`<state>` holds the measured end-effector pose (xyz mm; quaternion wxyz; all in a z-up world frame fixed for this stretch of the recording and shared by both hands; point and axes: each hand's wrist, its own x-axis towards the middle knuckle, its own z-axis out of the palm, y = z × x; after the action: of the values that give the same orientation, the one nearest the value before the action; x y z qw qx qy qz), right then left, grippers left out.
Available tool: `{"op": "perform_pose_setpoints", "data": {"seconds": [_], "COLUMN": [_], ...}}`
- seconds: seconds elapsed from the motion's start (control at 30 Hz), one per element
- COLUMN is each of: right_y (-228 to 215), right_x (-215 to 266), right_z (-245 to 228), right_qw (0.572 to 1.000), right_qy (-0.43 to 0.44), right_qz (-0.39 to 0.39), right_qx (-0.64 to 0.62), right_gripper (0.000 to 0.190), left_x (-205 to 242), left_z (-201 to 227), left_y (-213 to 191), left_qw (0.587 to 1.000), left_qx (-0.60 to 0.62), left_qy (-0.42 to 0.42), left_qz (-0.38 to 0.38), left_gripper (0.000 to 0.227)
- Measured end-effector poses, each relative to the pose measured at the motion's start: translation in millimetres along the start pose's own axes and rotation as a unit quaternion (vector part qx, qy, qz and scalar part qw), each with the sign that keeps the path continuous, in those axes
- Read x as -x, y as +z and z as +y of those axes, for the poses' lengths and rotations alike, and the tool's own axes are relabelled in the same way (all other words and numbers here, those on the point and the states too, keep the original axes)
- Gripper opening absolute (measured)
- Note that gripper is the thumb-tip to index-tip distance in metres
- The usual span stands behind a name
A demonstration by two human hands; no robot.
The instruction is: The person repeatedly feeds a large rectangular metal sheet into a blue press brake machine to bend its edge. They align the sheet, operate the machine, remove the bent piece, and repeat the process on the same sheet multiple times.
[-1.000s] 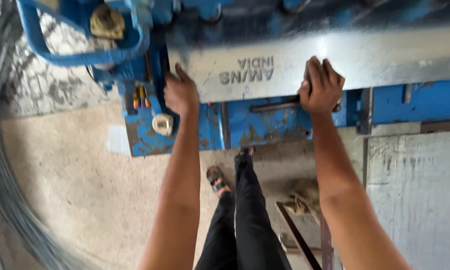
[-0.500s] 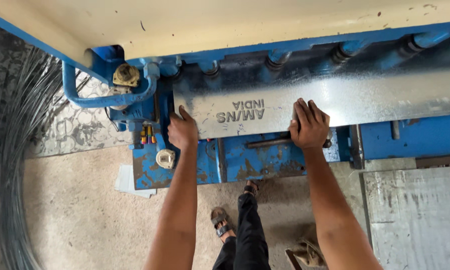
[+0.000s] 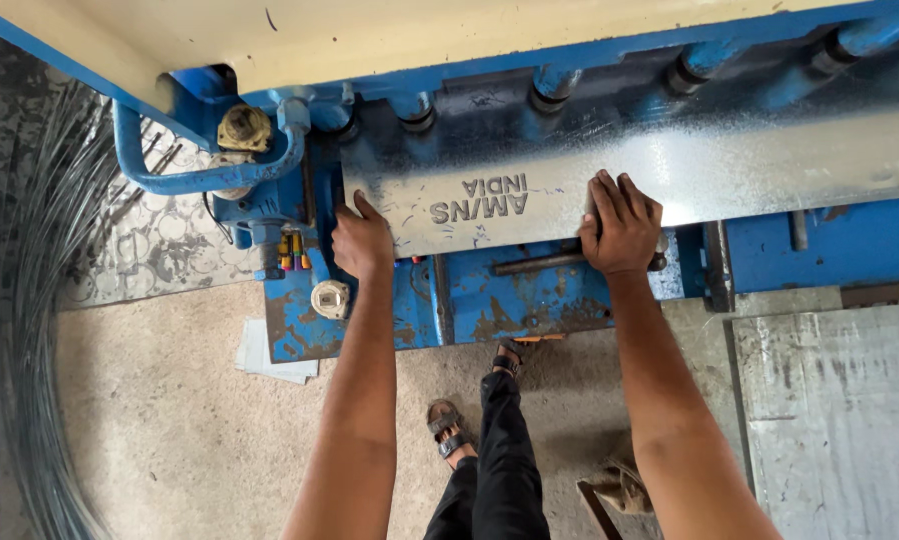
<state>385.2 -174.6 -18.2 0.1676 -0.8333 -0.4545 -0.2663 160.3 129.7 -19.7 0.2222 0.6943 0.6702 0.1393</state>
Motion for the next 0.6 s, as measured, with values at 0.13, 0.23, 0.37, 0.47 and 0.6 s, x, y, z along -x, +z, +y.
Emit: {"op": "perform_pose_setpoints", "data": {"seconds": [0.13, 0.23, 0.37, 0.47, 0.6], "right_y": [0.3, 1.3, 0.5, 1.9, 3.4], "right_x": [-1.2, -1.2, 0.6, 0.6, 0.6], "right_z": [0.6, 1.0, 1.8, 2.5, 2.7], "right_qw": [1.0, 1.0, 1.0, 1.0, 1.0], "right_qy": [0.0, 0.001, 0.001, 0.002, 0.002], "right_qz": [-0.003, -0.002, -0.014, -0.012, -0.009], "right_qx": [-0.003, -0.007, 0.003, 0.0, -0.001], "right_gripper": [0.046, 0.046, 0.046, 0.047, 0.047], "left_x": [2.4, 2.4, 2.2, 0.3, 0.5], "left_z": [-0.2, -0.5, 1.5, 2.6, 0.5], "left_y": [0.7, -0.9, -2.1, -1.4, 0.1], "left_qw": [1.0, 1.0, 1.0, 1.0, 1.0], "left_qx": [-0.009, -0.007, -0.015, -0.015, -0.014], "left_qy": [0.009, 0.006, 0.004, 0.0, 0.001], "left_qz": [0.009, -0.006, -0.005, -0.008, -0.016], "left_gripper": [0.055, 0.056, 0.057, 0.057, 0.057]}}
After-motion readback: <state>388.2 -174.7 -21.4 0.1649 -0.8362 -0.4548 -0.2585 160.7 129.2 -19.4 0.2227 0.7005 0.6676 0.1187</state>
